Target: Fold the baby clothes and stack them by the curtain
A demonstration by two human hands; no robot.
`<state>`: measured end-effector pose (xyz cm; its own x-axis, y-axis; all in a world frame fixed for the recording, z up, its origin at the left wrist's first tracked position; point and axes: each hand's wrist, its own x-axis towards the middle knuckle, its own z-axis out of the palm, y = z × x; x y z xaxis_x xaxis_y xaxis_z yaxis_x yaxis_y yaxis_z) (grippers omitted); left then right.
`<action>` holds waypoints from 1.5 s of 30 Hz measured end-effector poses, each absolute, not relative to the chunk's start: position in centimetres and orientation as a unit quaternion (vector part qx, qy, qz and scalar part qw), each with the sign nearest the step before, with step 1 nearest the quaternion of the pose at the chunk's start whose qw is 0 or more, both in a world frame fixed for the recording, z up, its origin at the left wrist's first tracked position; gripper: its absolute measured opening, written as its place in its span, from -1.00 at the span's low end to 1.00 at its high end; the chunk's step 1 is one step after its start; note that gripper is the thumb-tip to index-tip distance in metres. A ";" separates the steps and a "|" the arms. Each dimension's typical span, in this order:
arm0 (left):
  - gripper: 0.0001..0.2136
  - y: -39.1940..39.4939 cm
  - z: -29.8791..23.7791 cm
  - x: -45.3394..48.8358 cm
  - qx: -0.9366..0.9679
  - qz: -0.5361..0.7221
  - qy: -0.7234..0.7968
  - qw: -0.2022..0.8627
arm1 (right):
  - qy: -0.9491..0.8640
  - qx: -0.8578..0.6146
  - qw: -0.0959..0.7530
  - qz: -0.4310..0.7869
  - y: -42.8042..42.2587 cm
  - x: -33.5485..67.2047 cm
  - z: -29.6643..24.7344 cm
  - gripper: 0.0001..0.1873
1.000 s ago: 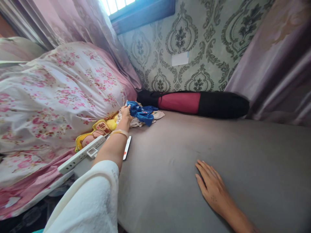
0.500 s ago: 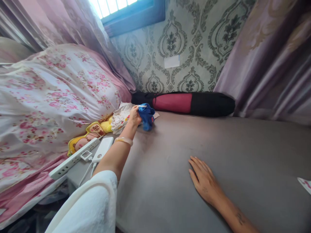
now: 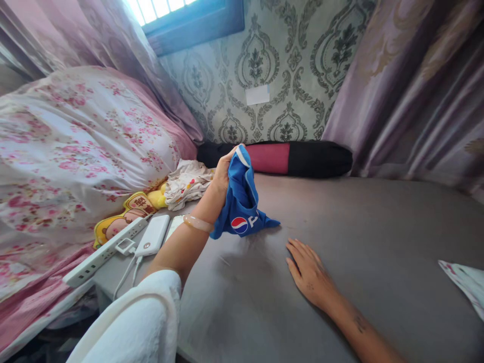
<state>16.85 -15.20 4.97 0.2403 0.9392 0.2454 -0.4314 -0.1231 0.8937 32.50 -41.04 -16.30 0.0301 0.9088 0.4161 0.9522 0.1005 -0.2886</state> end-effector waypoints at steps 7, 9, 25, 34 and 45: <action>-0.73 -20.6 6.7 19.2 0.599 0.497 0.131 0.613 | -0.654 -0.669 0.352 0.035 -40.9 32.8 -15.4 -0.56; -0.71 -23.0 7.7 19.2 0.618 0.465 0.109 0.624 | -0.613 -0.682 0.392 0.080 -40.7 33.1 -14.2 -0.53; -0.76 -25.8 7.1 21.8 0.653 0.454 0.069 0.602 | -0.477 -0.627 0.611 0.076 -40.2 34.0 -1.3 -0.60; -0.78 -23.5 1.0 22.5 0.742 0.421 0.102 0.512 | -0.455 -0.678 0.575 -0.056 -43.0 38.9 1.1 -0.70; -0.68 -26.2 -2.6 25.7 0.841 0.356 0.081 0.398 | -0.499 -0.708 0.494 -0.077 -44.7 39.1 1.9 -0.70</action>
<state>25.68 -26.16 -2.63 0.7334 0.4202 0.5344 -0.1472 -0.6693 0.7283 39.08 -44.67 1.94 0.4899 0.6303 0.6023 0.7829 -0.0142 -0.6220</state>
